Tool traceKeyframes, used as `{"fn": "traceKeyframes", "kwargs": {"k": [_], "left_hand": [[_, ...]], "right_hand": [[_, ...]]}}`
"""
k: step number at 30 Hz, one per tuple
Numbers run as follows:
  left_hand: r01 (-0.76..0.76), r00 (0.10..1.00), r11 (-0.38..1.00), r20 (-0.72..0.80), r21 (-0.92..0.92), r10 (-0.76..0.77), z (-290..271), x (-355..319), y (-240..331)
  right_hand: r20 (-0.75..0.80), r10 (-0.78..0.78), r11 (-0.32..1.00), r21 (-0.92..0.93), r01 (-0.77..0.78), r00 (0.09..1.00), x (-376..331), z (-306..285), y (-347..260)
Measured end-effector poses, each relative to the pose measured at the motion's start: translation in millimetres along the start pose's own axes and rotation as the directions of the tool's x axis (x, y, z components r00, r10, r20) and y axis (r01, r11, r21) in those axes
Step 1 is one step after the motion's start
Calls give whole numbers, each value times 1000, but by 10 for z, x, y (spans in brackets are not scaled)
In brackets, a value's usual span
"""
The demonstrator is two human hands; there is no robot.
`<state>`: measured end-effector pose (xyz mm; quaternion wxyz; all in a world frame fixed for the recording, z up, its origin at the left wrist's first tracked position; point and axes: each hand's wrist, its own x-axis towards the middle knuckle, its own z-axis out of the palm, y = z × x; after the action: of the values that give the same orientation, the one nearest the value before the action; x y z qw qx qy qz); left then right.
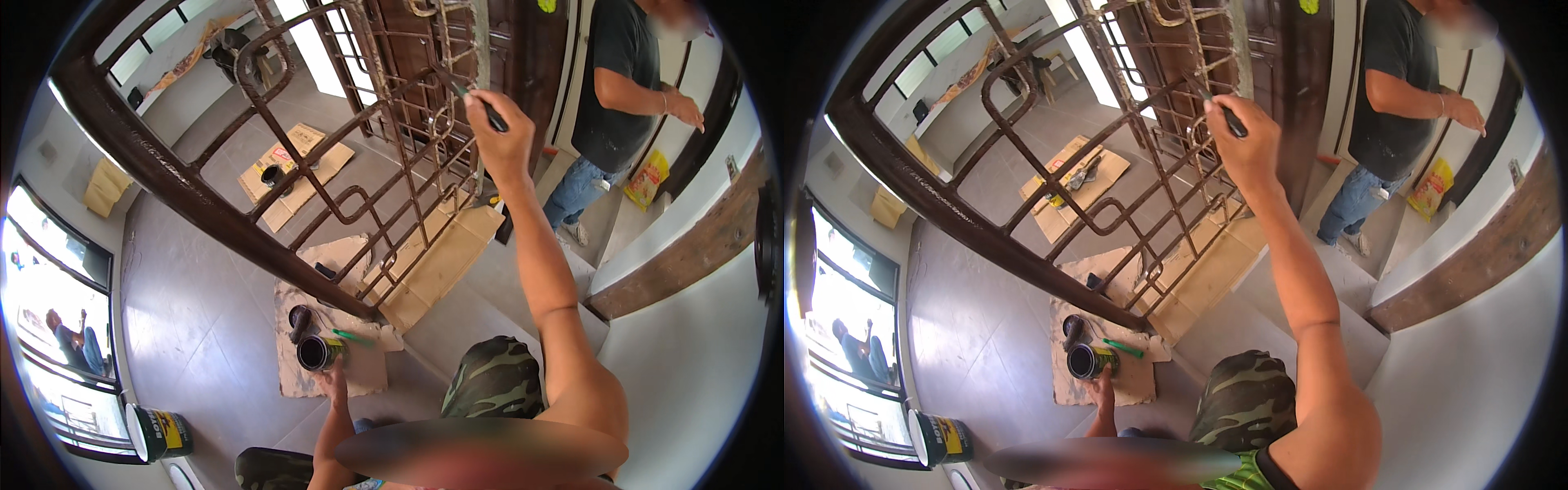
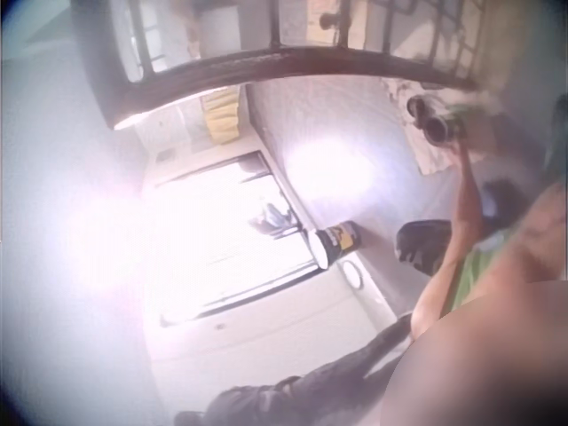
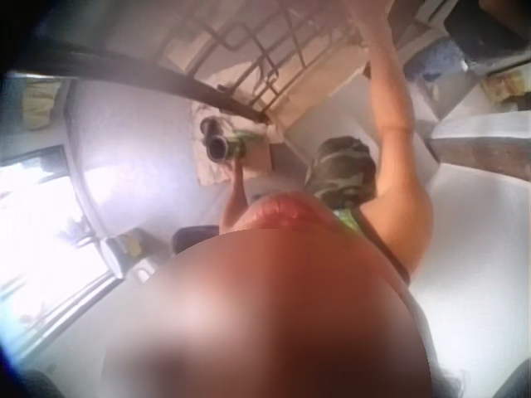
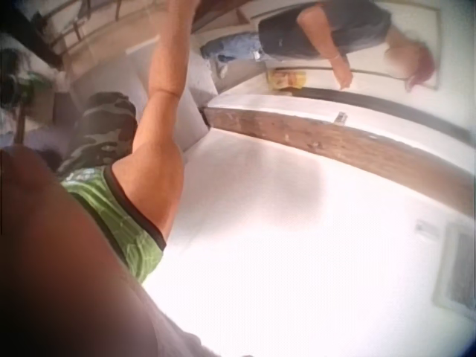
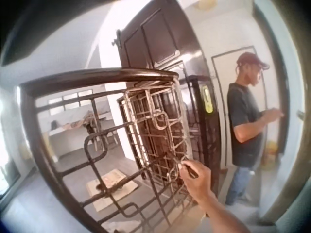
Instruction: The person sits on the floor and paints a metal gate using a paintbrush and a small paint can. They repeatedly dip the brush into the paint and apply it to the gate's bars and frame. Another person is visible in the background working on a nearby wall.
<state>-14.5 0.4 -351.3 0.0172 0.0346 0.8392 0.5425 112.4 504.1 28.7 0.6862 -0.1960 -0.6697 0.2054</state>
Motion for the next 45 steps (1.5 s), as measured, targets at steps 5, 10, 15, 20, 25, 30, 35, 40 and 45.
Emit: {"fn": "traceKeyframes", "kwargs": {"k": [5, 10, 15, 20, 25, 30, 35, 40, 45], "left_hand": [[16, 999, 1000, 50, 18, -16, -21, 5, 40], [10, 999, 1000, 39, -24, -9, -16, -52, 210], [-5, 999, 998, 33, -62, 7, 17, 6, 252], [-47, 997, 995, 61, -91, 53, 50, 28, 200], [-42, 996, 999, 72, -31, 44, 28, 37, 175], [-62, 994, 986, 82, -154, 75, 18, 66, 183], [-33, 996, 995, 80, -95, 41, 2, 48, 199], [-22, 997, 999, 75, -42, 26, -8, 50, 182], [-100, 994, 989, 37, -112, 105, 36, 44, 166]], "right_hand": [[172, 50, 995, -94, -34, 984, 493, 29, -30], [304, 10, 967, -245, 68, 953, 953, 109, -70], [291, 169, 973, -202, -112, 942, 1008, 128, -226], [404, 290, 949, -7, -314, 868, 837, 38, -438], [401, 373, 856, 198, -477, 837, 805, -48, -411], [361, 491, 758, 272, -593, 793, 954, -72, -214], [467, 582, 694, 141, -706, 666, 1145, -49, -74], [479, 574, 690, 153, -707, 664, 1221, -20, 42], [232, 452, 842, 209, -497, 862, 1158, -169, 123]]}}
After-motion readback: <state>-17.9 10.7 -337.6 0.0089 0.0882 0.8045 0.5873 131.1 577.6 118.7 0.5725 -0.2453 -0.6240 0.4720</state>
